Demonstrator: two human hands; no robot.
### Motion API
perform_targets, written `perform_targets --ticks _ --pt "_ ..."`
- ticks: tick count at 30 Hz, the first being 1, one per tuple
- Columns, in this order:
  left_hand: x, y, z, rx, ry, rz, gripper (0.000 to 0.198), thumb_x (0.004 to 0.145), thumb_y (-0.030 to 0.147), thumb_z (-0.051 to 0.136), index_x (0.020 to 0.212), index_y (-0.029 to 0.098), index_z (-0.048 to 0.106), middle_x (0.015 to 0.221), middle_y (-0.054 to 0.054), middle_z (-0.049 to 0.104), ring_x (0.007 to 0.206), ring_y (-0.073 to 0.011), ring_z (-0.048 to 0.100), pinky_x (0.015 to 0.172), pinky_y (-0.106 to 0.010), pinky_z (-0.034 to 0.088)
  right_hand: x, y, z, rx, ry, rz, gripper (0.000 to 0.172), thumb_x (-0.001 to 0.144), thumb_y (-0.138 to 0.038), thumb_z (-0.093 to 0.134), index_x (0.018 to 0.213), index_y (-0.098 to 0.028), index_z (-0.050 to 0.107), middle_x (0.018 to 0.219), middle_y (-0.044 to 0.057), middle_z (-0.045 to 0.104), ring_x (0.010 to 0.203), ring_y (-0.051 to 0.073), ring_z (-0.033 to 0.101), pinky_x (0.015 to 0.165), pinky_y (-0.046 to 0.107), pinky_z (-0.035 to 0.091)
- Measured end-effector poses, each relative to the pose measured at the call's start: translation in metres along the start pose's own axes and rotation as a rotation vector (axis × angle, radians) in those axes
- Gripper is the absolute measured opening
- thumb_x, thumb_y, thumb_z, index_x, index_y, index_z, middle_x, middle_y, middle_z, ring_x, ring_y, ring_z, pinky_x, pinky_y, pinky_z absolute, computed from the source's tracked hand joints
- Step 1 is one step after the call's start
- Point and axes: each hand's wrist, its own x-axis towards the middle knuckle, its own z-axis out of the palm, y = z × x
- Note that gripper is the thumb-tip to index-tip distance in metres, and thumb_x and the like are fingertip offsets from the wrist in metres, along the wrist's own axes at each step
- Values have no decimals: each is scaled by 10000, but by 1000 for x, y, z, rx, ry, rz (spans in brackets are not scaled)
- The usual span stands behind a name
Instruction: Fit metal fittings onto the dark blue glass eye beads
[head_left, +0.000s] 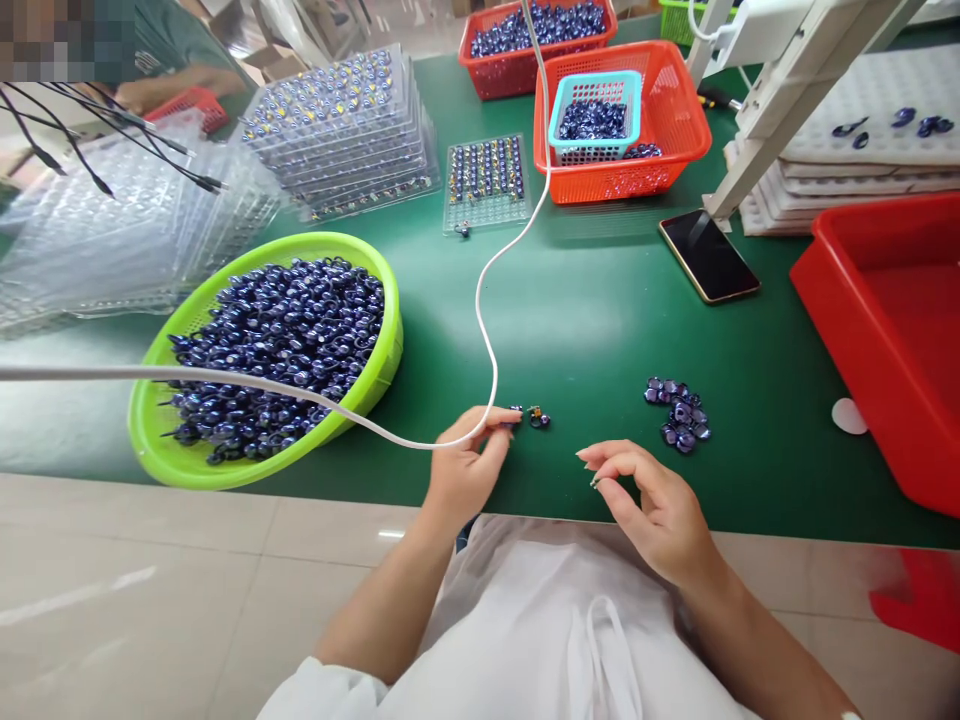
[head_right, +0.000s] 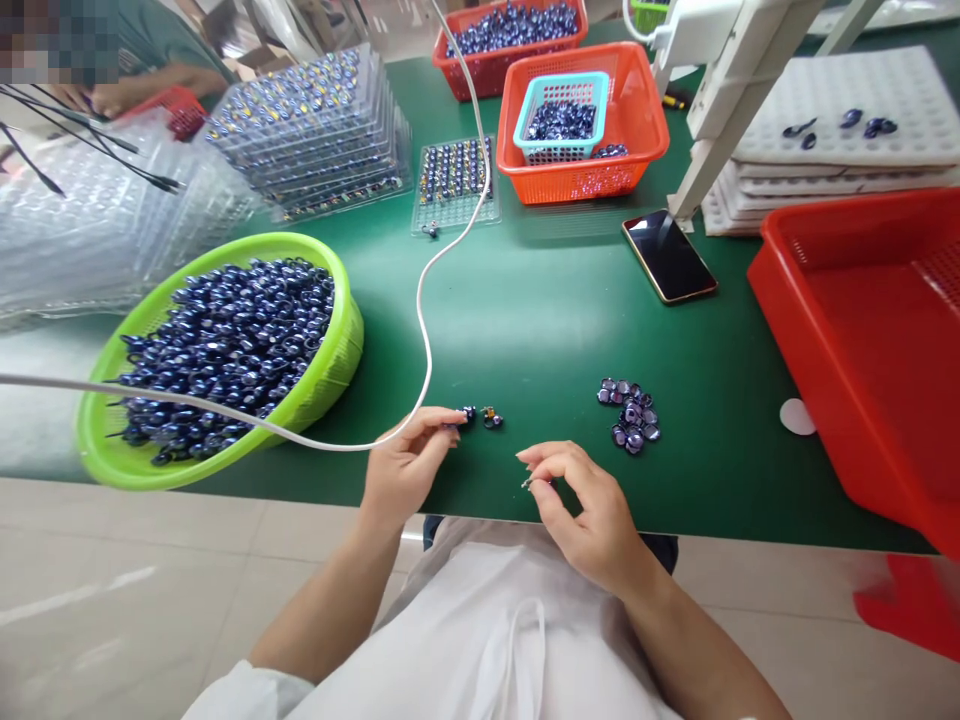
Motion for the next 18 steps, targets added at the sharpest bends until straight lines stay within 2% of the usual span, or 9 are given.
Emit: perform_targets --ticks 2,4,8,12,15,18 --pt "-6 10 15 -217 -98 -189 139 853 222 661 930 176 766 885 -51 772 695 -148 685 684 -272 581 0 -4 6 19 -1 -72 120 954 -141 529 962 -246 585 1157 64 698 1044 201 681 905 361 562" --pt "-9 18 30 -354 -168 -300 151 830 244 707 944 169 771 894 -54 788 688 -148 700 692 -275 600 0 -8 13 20 14 -119 132 949 -130 529 980 -247 581 1188 72 694 1073 208 678 935 386 560" --pt "-13 25 47 -428 -212 -326 193 811 238 734 988 182 786 927 -51 807 771 -183 751 766 -307 626 -1 -12 19 -42 114 -101 129 949 -130 526 988 -246 569 1243 94 676 1098 219 672 931 401 569" --pt "-17 27 52 -437 -267 -328 255 809 251 751 1054 186 786 939 -53 816 843 -222 774 834 -345 632 -3 -10 13 -138 188 -71 132 940 -130 540 995 -245 577 1211 93 684 1115 229 667 919 394 570" --pt "-16 25 52 -439 -306 -334 248 805 283 767 1033 190 796 927 -58 819 857 -240 777 846 -362 630 -4 -8 7 -216 176 -116 159 927 -112 545 1008 -246 572 1181 92 683 1089 231 670 900 400 567" --pt "-12 21 49 -452 -373 -380 253 767 289 811 997 182 800 931 -69 818 863 -247 772 843 -368 623 -2 -5 -1 -289 114 -227 201 903 -82 557 1023 -243 563 1131 91 682 1042 228 670 875 410 561"
